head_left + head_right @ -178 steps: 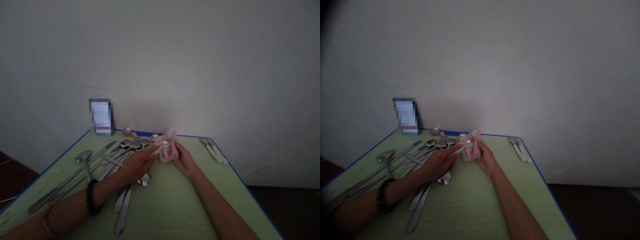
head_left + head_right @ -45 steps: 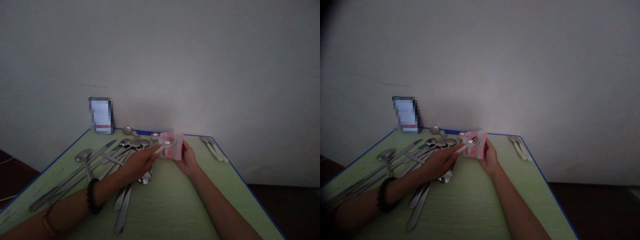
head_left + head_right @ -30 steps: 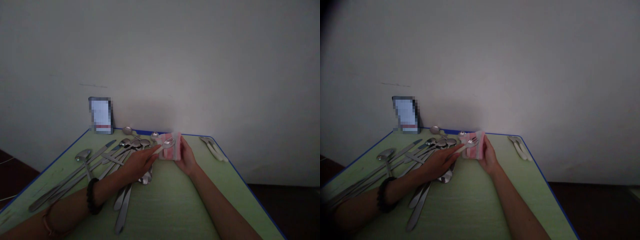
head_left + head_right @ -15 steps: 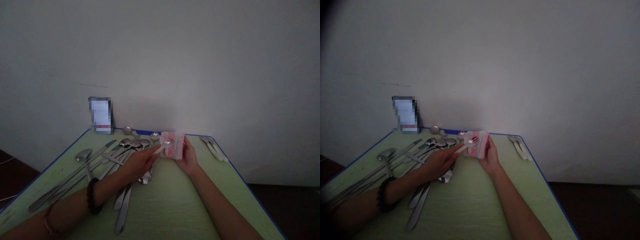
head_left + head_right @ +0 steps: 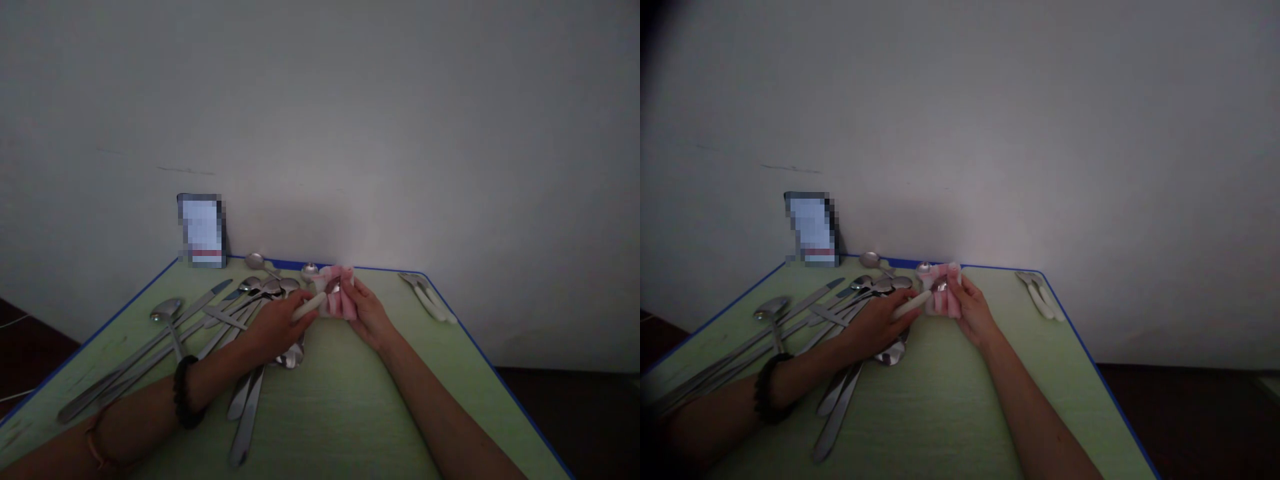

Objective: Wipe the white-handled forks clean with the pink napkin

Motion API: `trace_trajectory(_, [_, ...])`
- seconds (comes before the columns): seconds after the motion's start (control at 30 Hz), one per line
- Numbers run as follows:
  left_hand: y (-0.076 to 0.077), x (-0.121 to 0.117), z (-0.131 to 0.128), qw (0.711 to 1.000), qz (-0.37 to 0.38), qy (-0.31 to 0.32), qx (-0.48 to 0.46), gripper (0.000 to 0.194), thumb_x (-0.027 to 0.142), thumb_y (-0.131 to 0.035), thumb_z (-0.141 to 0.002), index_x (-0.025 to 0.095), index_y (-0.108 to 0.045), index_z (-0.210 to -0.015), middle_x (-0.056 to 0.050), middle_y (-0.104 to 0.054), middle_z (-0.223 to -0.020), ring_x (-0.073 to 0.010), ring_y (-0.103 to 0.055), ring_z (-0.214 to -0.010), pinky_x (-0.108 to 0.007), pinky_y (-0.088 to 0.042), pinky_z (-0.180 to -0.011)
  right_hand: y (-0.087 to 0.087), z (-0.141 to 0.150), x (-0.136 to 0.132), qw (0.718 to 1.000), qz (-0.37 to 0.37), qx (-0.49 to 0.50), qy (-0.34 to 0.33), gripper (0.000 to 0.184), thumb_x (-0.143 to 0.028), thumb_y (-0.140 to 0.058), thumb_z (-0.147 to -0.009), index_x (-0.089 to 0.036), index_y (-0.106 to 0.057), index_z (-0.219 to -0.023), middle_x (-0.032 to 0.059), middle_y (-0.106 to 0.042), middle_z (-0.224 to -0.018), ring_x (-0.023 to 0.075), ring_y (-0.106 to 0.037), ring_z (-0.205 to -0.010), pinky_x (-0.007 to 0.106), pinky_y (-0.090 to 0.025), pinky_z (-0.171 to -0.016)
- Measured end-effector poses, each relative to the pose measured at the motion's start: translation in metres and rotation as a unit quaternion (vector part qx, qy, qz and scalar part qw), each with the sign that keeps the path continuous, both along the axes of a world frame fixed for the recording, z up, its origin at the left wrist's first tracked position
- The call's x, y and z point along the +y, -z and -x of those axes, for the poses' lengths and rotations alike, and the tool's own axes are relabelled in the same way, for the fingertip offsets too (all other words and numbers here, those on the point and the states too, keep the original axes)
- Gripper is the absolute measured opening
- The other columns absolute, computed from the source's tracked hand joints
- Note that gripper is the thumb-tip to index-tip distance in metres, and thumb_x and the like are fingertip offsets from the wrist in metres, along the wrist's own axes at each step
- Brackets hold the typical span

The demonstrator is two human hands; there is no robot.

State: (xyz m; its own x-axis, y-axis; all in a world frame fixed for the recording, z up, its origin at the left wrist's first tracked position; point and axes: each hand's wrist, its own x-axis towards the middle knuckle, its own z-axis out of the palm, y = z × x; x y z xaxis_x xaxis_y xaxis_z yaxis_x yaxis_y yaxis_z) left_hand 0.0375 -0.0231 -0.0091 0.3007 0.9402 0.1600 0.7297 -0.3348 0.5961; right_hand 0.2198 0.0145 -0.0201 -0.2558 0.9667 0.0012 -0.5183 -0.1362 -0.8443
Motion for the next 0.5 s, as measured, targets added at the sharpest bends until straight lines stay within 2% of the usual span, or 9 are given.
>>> trace_trajectory(0.3, [-0.0015,-0.0039,0.0002,0.995,-0.02,0.027,0.09,0.033,0.042,-0.032,-0.092,0.02,-0.056,-0.096,-0.003,-0.067,-0.074,-0.0203,-0.064,-0.068,-0.026,-0.037,-0.059,-0.0012,0.0021,0.0002,0.999,0.006,-0.012,0.034,0.027,-0.028,-0.075,-0.067,-0.022,-0.068,-0.092,-0.0014,-0.072,-0.084,0.011,-0.064,-0.069,0.021,-0.049,-0.064])
trace_trajectory(0.5, [-0.0032,-0.0044,0.0034,0.995,-0.014,0.054,0.08,0.033,0.036,-0.028,-0.093,0.019,-0.054,-0.104,-0.002,-0.064,-0.07,-0.0185,-0.063,-0.065,-0.026,-0.038,-0.06,0.0021,0.0002,0.0021,0.999,0.018,0.005,0.045,0.025,-0.032,-0.074,-0.069,-0.021,-0.068,-0.09,-0.0019,-0.072,-0.084,0.0102,-0.064,-0.07,0.022,-0.05,-0.068])
